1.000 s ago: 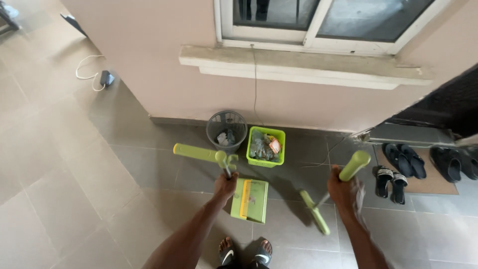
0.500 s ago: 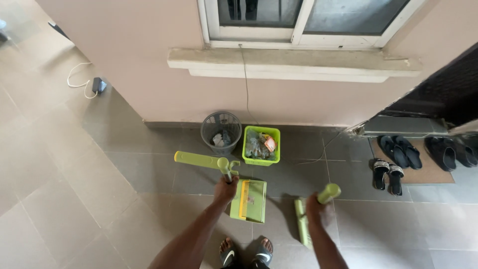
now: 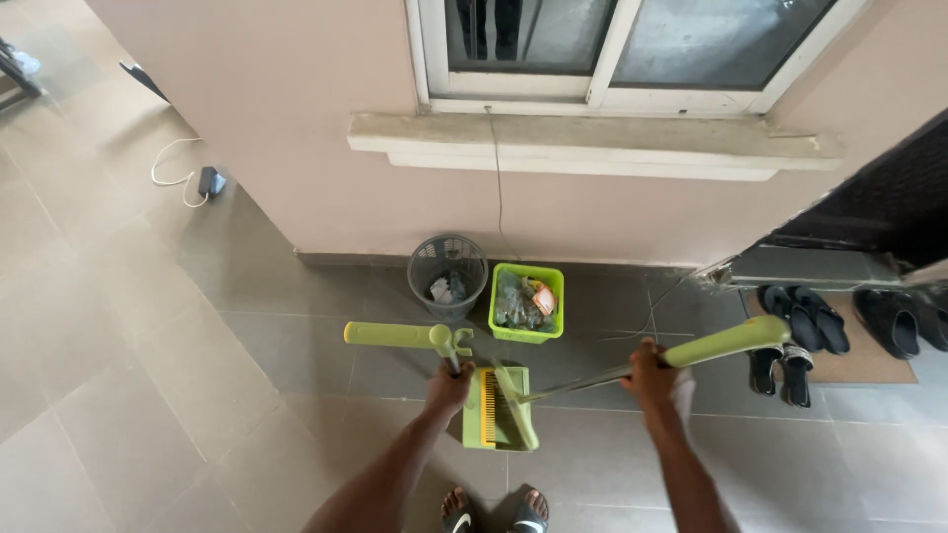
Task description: Cleaning and assembling a broom and dustpan set on a balcony.
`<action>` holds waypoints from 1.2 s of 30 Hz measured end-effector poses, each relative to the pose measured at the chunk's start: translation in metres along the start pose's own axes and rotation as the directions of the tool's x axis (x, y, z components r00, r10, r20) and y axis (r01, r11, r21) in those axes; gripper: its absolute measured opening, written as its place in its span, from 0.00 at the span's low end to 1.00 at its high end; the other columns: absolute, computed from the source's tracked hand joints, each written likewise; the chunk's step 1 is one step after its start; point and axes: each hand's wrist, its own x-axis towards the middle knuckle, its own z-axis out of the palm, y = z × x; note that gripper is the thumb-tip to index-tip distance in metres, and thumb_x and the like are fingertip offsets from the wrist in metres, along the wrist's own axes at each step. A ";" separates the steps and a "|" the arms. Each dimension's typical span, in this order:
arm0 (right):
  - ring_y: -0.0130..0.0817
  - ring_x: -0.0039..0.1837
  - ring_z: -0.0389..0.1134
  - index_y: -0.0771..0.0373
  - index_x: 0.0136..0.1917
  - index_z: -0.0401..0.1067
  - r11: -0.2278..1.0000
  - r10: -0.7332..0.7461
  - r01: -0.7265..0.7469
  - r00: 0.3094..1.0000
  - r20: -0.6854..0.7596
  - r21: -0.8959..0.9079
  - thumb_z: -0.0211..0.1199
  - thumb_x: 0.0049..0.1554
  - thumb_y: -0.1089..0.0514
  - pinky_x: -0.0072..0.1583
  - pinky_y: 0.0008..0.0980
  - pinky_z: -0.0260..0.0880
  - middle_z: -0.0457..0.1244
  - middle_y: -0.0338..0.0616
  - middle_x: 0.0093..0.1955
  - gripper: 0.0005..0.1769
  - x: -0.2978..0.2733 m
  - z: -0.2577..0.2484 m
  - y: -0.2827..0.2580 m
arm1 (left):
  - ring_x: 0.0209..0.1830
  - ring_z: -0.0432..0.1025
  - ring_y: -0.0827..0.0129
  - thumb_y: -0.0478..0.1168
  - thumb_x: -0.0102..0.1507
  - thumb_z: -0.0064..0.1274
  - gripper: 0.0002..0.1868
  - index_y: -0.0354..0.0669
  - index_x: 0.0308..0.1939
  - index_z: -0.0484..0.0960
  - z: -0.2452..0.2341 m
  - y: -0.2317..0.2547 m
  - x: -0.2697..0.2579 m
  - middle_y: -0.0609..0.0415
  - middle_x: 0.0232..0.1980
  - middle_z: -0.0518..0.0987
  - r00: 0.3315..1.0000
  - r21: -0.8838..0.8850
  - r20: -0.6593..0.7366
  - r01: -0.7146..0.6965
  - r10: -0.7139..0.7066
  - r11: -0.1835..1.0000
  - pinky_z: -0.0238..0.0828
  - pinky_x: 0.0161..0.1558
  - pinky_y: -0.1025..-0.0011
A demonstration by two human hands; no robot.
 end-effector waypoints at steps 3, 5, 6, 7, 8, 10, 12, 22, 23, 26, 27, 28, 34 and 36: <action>0.34 0.44 0.70 0.66 0.52 0.69 0.963 -0.164 0.150 0.985 -0.045 -0.225 0.53 0.64 0.40 0.44 0.38 0.75 0.65 0.45 0.45 0.25 -0.079 0.004 -0.074 | 0.38 0.81 0.51 0.63 0.63 0.53 0.27 0.41 0.45 0.82 -0.007 0.006 -0.005 0.42 0.38 0.85 0.999 0.002 0.028 -0.035 0.035 0.999 0.75 0.41 0.54; 0.32 0.39 0.69 0.65 0.47 0.72 0.932 -0.238 0.211 0.970 -0.058 -0.295 0.54 0.64 0.40 0.40 0.35 0.74 0.66 0.43 0.40 0.25 -0.082 0.008 -0.076 | 0.35 0.80 0.54 0.61 0.63 0.52 0.24 0.43 0.45 0.79 -0.013 0.018 -0.018 0.44 0.35 0.84 0.998 -0.048 0.043 -0.034 0.036 0.998 0.76 0.39 0.54; 0.30 0.34 0.69 0.65 0.43 0.74 0.893 -0.309 0.266 0.949 -0.065 -0.363 0.56 0.64 0.39 0.36 0.32 0.73 0.66 0.42 0.35 0.26 -0.084 0.011 -0.077 | 0.31 0.80 0.57 0.59 0.63 0.51 0.21 0.46 0.45 0.76 -0.017 0.023 -0.025 0.46 0.33 0.84 0.998 -0.097 0.059 -0.031 0.037 0.995 0.77 0.36 0.54; 0.30 0.34 0.69 0.65 0.43 0.74 0.892 -0.310 0.267 0.949 -0.064 -0.364 0.56 0.64 0.39 0.36 0.32 0.73 0.66 0.42 0.35 0.26 -0.089 0.018 -0.077 | 0.31 0.80 0.57 0.59 0.63 0.51 0.21 0.46 0.45 0.76 -0.018 0.026 -0.029 0.46 0.33 0.84 0.998 -0.099 0.058 -0.031 0.037 0.995 0.77 0.36 0.54; 0.30 0.31 0.67 0.63 0.42 0.74 0.844 -0.358 0.304 0.933 -0.041 -0.442 0.56 0.64 0.38 0.33 0.33 0.72 0.65 0.42 0.31 0.26 -0.095 0.025 -0.077 | 0.29 0.78 0.60 0.61 0.65 0.51 0.23 0.43 0.43 0.78 -0.020 0.028 -0.032 0.47 0.32 0.83 0.995 -0.065 0.098 0.009 -0.003 0.998 0.75 0.36 0.55; 0.29 0.27 0.65 0.62 0.41 0.74 0.785 -0.405 0.340 0.914 -0.013 -0.518 0.57 0.64 0.37 0.29 0.33 0.70 0.64 0.41 0.28 0.26 -0.126 0.040 -0.094 | 0.27 0.76 0.63 0.62 0.67 0.50 0.26 0.40 0.40 0.80 -0.021 0.032 -0.038 0.48 0.31 0.82 0.989 -0.034 0.139 0.048 -0.043 0.998 0.73 0.35 0.55; 0.33 0.29 0.64 0.60 0.42 0.78 0.646 -0.333 0.293 0.939 0.085 -0.705 0.62 0.63 0.36 0.32 0.37 0.66 0.66 0.42 0.30 0.25 -0.177 0.062 -0.128 | 0.33 0.78 0.62 0.62 0.66 0.53 0.27 0.39 0.41 0.81 -0.023 0.035 -0.039 0.49 0.37 0.84 0.991 0.002 0.129 0.019 -0.019 1.000 0.75 0.39 0.56; 0.37 0.39 0.76 0.60 0.45 0.79 0.498 -0.564 0.613 0.766 0.308 -0.614 0.72 0.48 0.62 0.43 0.38 0.76 0.74 0.49 0.39 0.09 -0.197 0.103 -0.130 | 0.50 0.78 0.59 0.42 0.56 0.65 0.26 0.43 0.55 0.73 -0.051 0.074 -0.088 0.48 0.50 0.82 0.963 -0.370 -0.102 -0.268 0.248 0.889 0.77 0.55 0.58; 0.37 0.39 0.76 0.61 0.45 0.79 0.479 -0.584 0.656 0.734 0.346 -0.584 0.71 0.49 0.62 0.42 0.37 0.77 0.73 0.49 0.39 0.08 -0.196 0.107 -0.125 | 0.51 0.77 0.58 0.39 0.57 0.63 0.25 0.42 0.55 0.73 -0.051 0.077 -0.090 0.47 0.50 0.82 0.949 -0.419 -0.077 -0.309 0.306 0.854 0.76 0.56 0.58; 0.36 0.38 0.76 0.62 0.47 0.77 0.428 -0.606 0.731 0.669 0.431 -0.532 0.69 0.52 0.63 0.40 0.35 0.78 0.73 0.50 0.40 0.08 -0.205 0.126 -0.120 | 0.55 0.76 0.59 0.35 0.55 0.61 0.27 0.42 0.58 0.70 -0.056 0.092 -0.102 0.49 0.52 0.81 0.895 -0.408 -0.055 -0.424 0.442 0.809 0.74 0.59 0.60; 0.35 0.37 0.76 0.63 0.49 0.76 0.400 -0.606 0.761 0.638 0.475 -0.511 0.68 0.53 0.63 0.38 0.34 0.77 0.72 0.50 0.40 0.09 -0.209 0.132 -0.120 | 0.58 0.75 0.62 0.34 0.54 0.60 0.30 0.43 0.60 0.68 -0.058 0.098 -0.106 0.51 0.54 0.80 0.855 -0.344 -0.046 -0.499 0.517 0.795 0.74 0.60 0.61; 0.35 0.37 0.76 0.63 0.49 0.76 0.397 -0.608 0.763 0.635 0.477 -0.510 0.68 0.53 0.63 0.38 0.34 0.77 0.72 0.50 0.40 0.09 -0.214 0.137 -0.120 | 0.58 0.75 0.62 0.34 0.54 0.60 0.30 0.43 0.60 0.68 -0.063 0.101 -0.110 0.51 0.54 0.80 0.854 -0.345 -0.049 -0.500 0.517 0.794 0.74 0.60 0.61; 0.35 0.37 0.76 0.64 0.47 0.77 0.368 -0.557 0.821 0.571 0.604 -0.436 0.68 0.53 0.66 0.38 0.33 0.76 0.73 0.49 0.39 0.07 -0.249 0.155 -0.143 | 0.57 0.75 0.58 0.37 0.52 0.68 0.37 0.42 0.61 0.65 -0.070 0.112 -0.125 0.46 0.56 0.79 0.792 -0.488 0.007 -0.530 0.611 0.693 0.74 0.60 0.58; 0.40 0.41 0.76 0.66 0.47 0.77 0.384 -0.548 0.821 0.571 0.611 -0.422 0.71 0.50 0.66 0.41 0.35 0.79 0.72 0.51 0.40 0.10 -0.264 0.156 -0.154 | 0.54 0.76 0.62 0.40 0.51 0.71 0.40 0.46 0.61 0.62 -0.065 0.113 -0.120 0.50 0.55 0.78 0.877 -0.455 0.048 -0.407 0.478 0.792 0.78 0.56 0.65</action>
